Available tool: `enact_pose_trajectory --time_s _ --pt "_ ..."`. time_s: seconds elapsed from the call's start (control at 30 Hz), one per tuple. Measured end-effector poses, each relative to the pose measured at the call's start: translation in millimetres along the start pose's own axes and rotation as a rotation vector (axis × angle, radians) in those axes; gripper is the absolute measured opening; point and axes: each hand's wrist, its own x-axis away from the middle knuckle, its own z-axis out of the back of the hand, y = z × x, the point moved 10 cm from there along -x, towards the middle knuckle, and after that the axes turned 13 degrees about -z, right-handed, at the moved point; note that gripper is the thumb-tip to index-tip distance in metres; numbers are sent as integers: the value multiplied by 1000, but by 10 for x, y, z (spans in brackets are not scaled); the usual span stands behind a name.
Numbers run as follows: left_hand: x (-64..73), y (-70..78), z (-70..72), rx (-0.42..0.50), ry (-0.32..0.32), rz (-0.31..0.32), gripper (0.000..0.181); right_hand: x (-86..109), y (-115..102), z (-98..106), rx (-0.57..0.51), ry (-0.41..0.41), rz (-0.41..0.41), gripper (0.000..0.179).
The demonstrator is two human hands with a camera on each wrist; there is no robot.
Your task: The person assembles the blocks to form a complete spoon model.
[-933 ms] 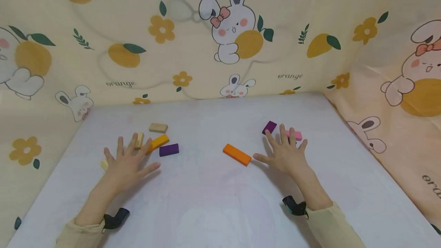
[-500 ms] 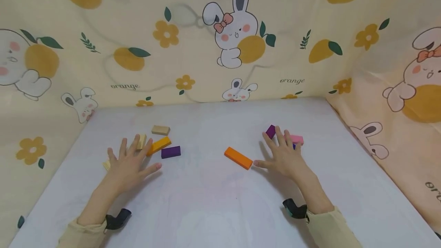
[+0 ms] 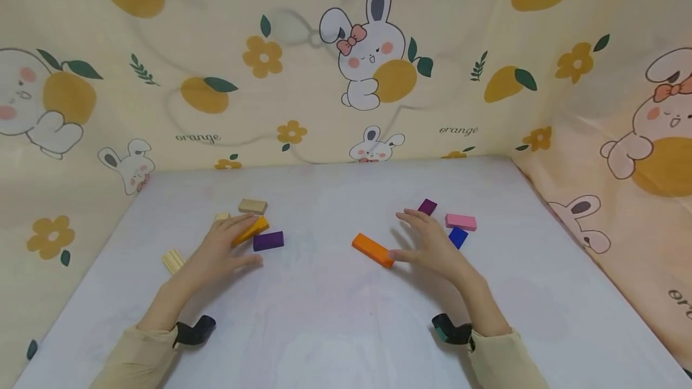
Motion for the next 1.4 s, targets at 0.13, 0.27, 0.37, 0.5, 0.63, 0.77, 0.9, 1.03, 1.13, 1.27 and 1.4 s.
enact_pose_trajectory --time_s 0.13,0.27,0.37,0.5,0.63,0.77,0.9,1.03,1.13,1.27,1.4 --pt "-69 -113 -43 120 9 75 68 -33 1 -146 -69 -79 6 82" --pt "-162 -89 -78 232 12 76 59 -78 -63 -213 -133 -145 41 77" --pt "-195 -72 -83 263 11 85 54 -141 -94 -230 -177 -186 51 74" --pt "-178 -91 -91 254 6 121 47 -224 -95 -266 -213 -250 36 72" --pt "-129 -139 -137 237 -21 165 40 -270 -98 -307 -245 -320 34 69" --pt "-110 -173 -161 225 -29 187 37 -302 -116 -361 -286 -405 59 68" --pt "-112 -203 -171 226 -27 190 38 -351 -86 -399 -320 -488 74 68" --pt "-89 -246 -188 245 -19 195 38 -390 -68 -427 -339 -557 88 71" --pt "-67 -278 -200 259 -9 200 38 -405 -77 -451 -342 -599 93 74" --pt "-52 -291 -203 265 -8 212 38 -431 -85 -479 -302 -629 87 80" --pt "-57 -283 -204 264 -10 217 38 -453 -105 -524 -254 -656 102 83"
